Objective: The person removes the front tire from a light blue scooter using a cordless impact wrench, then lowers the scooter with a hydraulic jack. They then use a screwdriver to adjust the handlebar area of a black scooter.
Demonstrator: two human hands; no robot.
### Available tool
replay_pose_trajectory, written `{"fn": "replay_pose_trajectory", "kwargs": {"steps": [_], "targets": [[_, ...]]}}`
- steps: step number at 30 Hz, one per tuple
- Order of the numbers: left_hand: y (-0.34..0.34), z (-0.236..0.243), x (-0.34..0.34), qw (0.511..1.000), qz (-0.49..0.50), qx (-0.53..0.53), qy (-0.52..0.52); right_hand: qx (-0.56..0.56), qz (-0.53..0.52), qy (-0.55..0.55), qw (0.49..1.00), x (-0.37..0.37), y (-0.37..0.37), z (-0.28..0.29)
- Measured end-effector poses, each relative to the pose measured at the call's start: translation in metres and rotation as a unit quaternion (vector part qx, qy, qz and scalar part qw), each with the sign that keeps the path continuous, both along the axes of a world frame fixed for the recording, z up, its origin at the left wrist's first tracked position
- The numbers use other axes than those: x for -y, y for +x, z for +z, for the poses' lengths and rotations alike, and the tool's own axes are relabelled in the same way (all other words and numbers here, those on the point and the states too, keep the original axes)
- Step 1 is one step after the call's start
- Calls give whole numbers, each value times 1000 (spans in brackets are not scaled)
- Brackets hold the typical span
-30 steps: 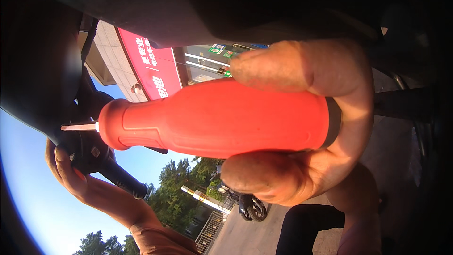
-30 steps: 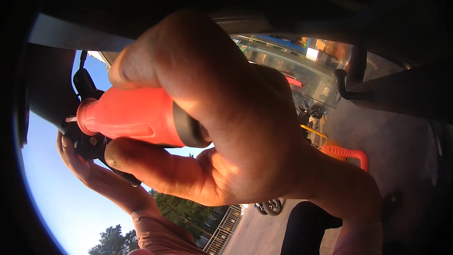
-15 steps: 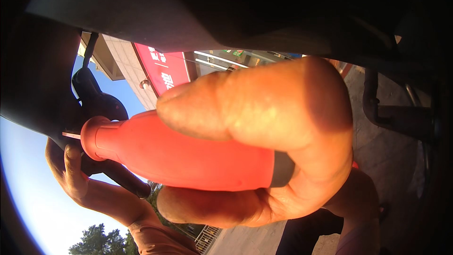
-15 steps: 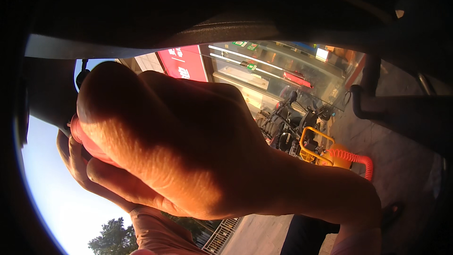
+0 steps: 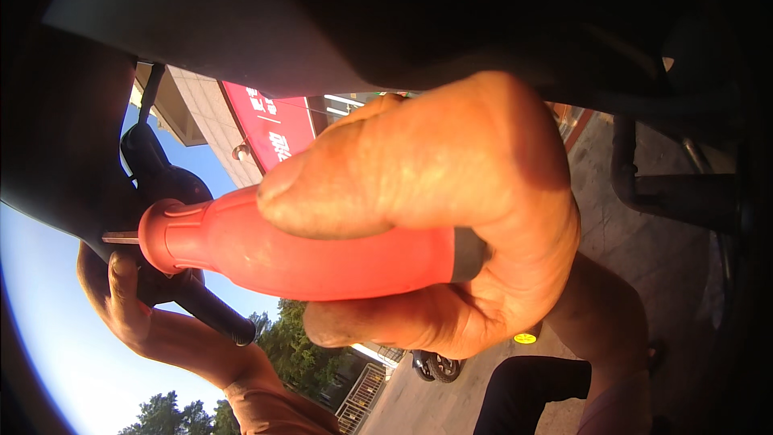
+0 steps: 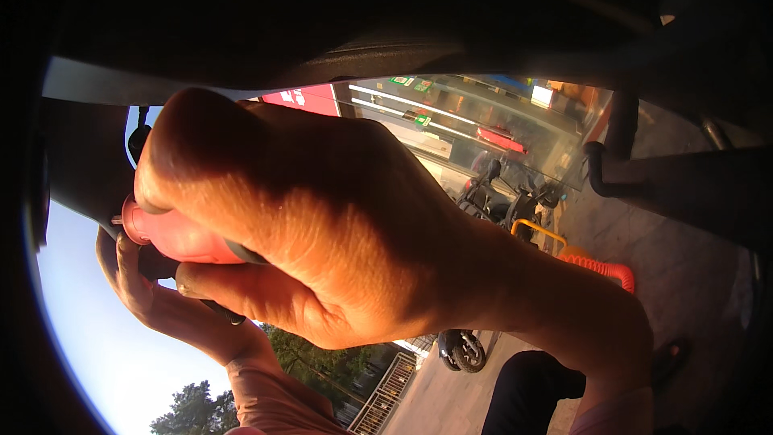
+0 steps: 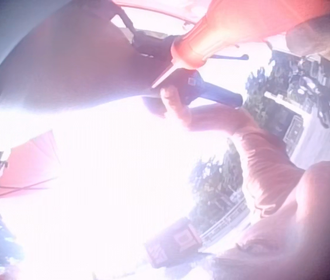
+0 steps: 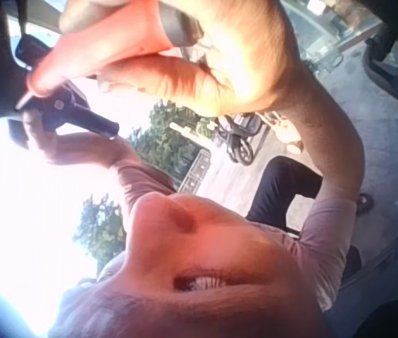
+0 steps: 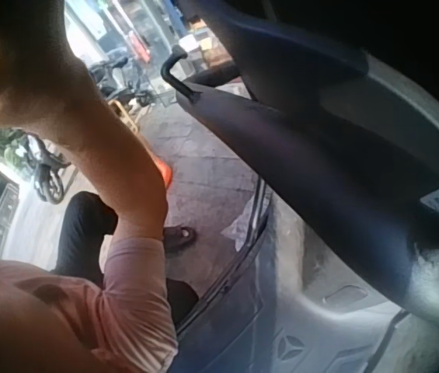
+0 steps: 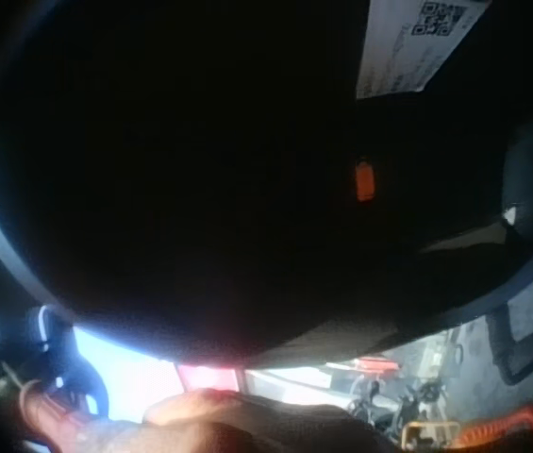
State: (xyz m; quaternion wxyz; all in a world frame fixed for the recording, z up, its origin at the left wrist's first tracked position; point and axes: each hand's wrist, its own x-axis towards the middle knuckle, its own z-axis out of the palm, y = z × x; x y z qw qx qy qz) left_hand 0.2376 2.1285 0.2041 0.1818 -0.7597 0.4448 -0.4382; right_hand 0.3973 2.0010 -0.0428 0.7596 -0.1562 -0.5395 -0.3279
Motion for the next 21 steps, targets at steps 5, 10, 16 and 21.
{"fn": "replay_pose_trajectory", "kwargs": {"steps": [5, 10, 16, 21], "targets": [[6, -3, -2, 1000, -8, 12, 2, -30, 53, -18, 998, -1, -6, -8], [7, -9, -3, 998, 23, 57, -24, -42, 45, 12, 998, -5, -7, -13], [17, -20, 6, 1000, -16, 12, 19, -134, 19, 5, 991, 23, -38, -26], [18, -23, 12, 1000, 14, 3, 13, -44, -241, 200, 949, 1, -12, -21]]}}
